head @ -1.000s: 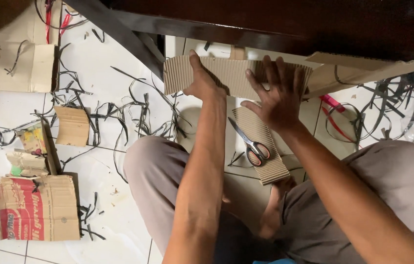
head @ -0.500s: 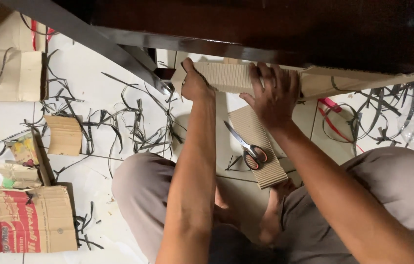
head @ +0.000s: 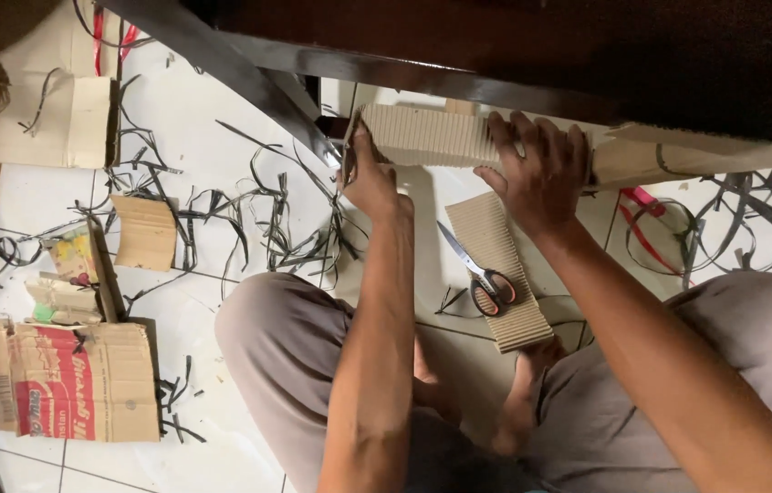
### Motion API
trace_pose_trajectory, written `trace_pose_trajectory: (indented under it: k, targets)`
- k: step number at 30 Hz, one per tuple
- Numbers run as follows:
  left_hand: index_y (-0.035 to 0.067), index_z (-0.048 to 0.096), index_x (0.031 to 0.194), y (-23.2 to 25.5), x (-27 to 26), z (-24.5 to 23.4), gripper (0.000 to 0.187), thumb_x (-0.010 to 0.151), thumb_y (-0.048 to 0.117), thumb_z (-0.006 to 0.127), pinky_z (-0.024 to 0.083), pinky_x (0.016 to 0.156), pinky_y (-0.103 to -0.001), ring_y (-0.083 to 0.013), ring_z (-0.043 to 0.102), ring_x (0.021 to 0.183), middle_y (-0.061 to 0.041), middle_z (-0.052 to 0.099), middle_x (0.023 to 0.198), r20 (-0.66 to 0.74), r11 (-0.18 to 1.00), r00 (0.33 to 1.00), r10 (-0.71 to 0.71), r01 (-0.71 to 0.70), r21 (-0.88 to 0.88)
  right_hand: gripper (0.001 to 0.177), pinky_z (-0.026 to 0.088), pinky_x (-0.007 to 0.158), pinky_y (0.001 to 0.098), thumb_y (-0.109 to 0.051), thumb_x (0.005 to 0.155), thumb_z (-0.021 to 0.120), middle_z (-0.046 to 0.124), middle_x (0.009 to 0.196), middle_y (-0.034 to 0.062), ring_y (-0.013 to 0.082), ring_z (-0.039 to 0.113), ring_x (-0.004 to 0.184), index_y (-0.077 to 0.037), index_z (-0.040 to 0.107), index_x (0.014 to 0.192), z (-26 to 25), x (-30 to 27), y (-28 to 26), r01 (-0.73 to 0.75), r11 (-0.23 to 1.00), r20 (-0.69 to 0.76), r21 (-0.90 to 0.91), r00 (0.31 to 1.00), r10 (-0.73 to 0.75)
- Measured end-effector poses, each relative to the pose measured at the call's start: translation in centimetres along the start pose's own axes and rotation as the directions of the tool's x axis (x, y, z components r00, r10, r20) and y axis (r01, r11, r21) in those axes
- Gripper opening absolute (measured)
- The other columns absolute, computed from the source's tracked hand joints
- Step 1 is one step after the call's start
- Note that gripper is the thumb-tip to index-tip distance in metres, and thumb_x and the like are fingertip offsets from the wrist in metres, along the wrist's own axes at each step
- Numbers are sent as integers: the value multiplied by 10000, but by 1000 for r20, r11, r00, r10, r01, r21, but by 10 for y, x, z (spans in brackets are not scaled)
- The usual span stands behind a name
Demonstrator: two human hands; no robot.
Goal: Wrapping wooden chair legs with corrugated cardboard using scissors for protection.
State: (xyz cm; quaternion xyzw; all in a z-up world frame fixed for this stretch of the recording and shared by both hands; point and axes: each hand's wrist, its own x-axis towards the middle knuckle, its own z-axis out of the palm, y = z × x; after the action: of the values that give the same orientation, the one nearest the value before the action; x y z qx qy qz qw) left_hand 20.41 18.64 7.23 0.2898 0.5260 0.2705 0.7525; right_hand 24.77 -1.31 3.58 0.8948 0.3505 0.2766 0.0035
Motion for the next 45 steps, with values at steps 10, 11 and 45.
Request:
trace_pose_trajectory:
  k: [10, 11, 45]
  targets:
    - [49, 678, 1178, -27, 74, -44, 524, 910, 472, 833, 594, 837, -478, -281, 727, 936, -179, 736, 1048, 20, 942, 948, 318, -313, -122, 901, 460, 933, 577, -529, 673, 953, 620, 1261, 89, 293, 623, 1104, -186, 642, 1447, -2, 2, 1, 32, 999, -73, -14, 997, -33]
    - [27, 661, 1194, -29, 79, -46, 589, 891, 500, 840, 619, 822, -485, -302, 742, 936, -193, 734, 1048, 17, 946, 952, 305, -300, -120, 900, 469, 921, 577, -521, 664, 962, 620, 1248, 89, 293, 625, 1088, -182, 647, 1436, -2, 2, 1, 36, 999, -70, -16, 997, -37]
    - [52, 252, 1629, 44, 90, -41, 1134, 869, 796, 646, 240, 1272, -423, -312, 365, 1522, -177, 439, 1614, 985, -770, -36, -170, -619, -156, 794, 524, 863, 495, -523, 678, 888, 630, 1052, 25, 224, 646, 850, -214, 642, 1367, -7, 3, 1, -10, 1000, -77, 20, 997, 12]
